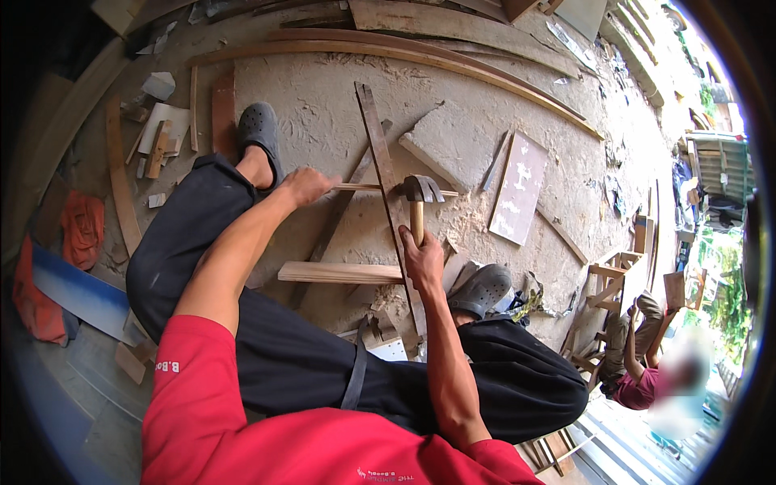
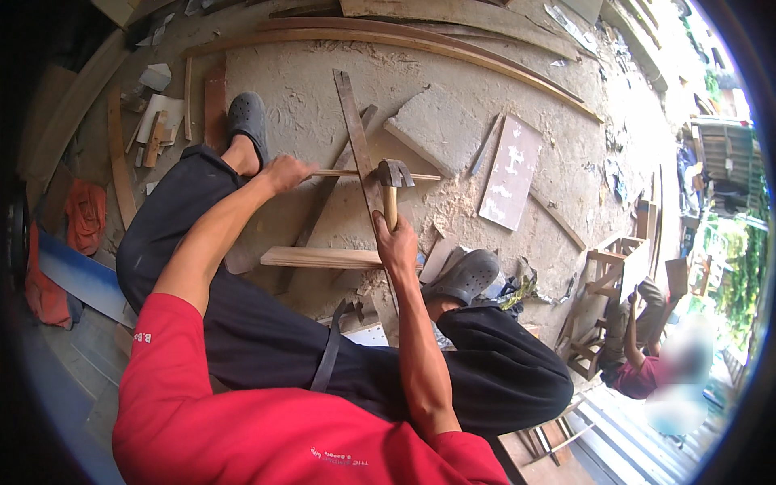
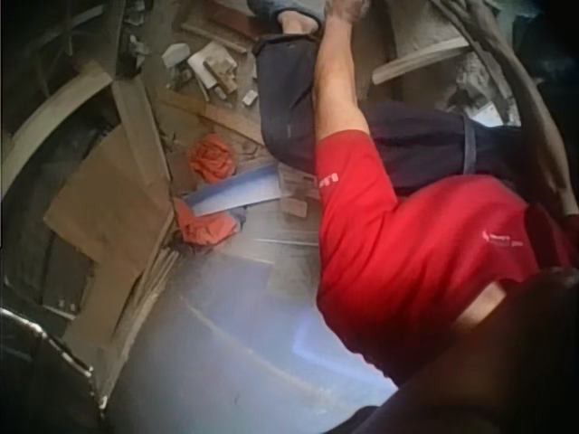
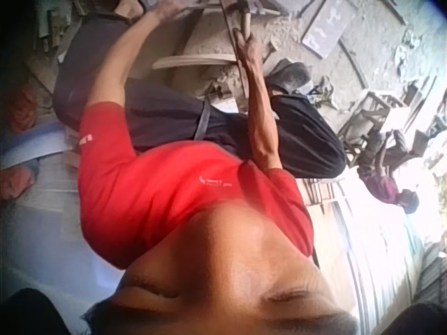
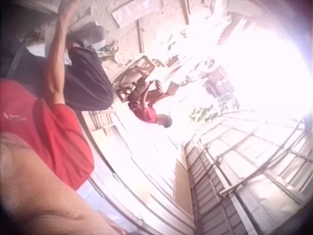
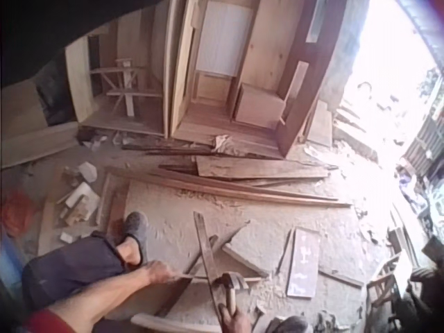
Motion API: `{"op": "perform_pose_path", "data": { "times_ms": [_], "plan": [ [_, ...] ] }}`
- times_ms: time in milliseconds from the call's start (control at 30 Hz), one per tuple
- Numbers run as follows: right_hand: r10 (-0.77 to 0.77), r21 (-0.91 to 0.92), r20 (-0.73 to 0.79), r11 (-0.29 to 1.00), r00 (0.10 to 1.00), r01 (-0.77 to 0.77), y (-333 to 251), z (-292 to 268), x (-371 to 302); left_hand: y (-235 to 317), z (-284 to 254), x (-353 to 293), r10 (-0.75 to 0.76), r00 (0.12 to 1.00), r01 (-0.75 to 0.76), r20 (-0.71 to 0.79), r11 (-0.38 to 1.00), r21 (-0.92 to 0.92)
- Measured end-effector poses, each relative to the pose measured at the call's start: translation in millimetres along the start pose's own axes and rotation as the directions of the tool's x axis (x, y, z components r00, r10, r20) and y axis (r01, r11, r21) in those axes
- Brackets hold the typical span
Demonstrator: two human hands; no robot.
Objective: The person sits on the floor and assembles a wooden frame by hand, using a hammer to drive nails into the joints. They repeatedly adjust the frame's position and hammer different sections to secure the pieces together.
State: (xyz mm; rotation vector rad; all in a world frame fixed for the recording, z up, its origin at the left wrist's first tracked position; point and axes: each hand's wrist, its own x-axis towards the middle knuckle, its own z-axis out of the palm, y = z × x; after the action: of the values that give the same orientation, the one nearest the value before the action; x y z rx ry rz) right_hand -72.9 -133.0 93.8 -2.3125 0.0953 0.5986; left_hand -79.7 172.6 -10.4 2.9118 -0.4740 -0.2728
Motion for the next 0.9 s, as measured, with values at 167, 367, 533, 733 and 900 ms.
{"op": "perform_pose_path", "data": {
  "times_ms": [167, 367, 533, 733, 900],
  "plan": [
    [-0.058, 0.069, -0.047, 0.996, 0.997, 0.061, -12, 1, -4, 0, -7, 4, 0.015, 0.999, -0.015, 0.046, 1.000, -0.011],
    [-0.075, -0.033, -0.010, 0.997, 0.997, 0.075, -19, 1, 0, 3, -17, 10, 0.020, 0.992, -0.021, 0.128, 1.000, 0.004],
    [-0.127, 0.084, -0.119, 0.987, 0.985, 0.137, -44, -10, -15, -1, -4, 4, 0.041, 0.999, -0.041, 0.018, 0.999, -0.024],
    [-0.108, -0.086, 0.004, 0.990, 0.994, 0.108, -2, 12, 5, 5, -9, 11, 0.043, 0.998, -0.042, 0.038, 0.999, -0.012],
    [-0.090, 0.074, -0.009, 0.993, 0.996, 0.090, -47, -8, -11, 3, -13, 6, 0.024, 0.999, -0.022, 0.036, 0.998, -0.056]
  ]
}}
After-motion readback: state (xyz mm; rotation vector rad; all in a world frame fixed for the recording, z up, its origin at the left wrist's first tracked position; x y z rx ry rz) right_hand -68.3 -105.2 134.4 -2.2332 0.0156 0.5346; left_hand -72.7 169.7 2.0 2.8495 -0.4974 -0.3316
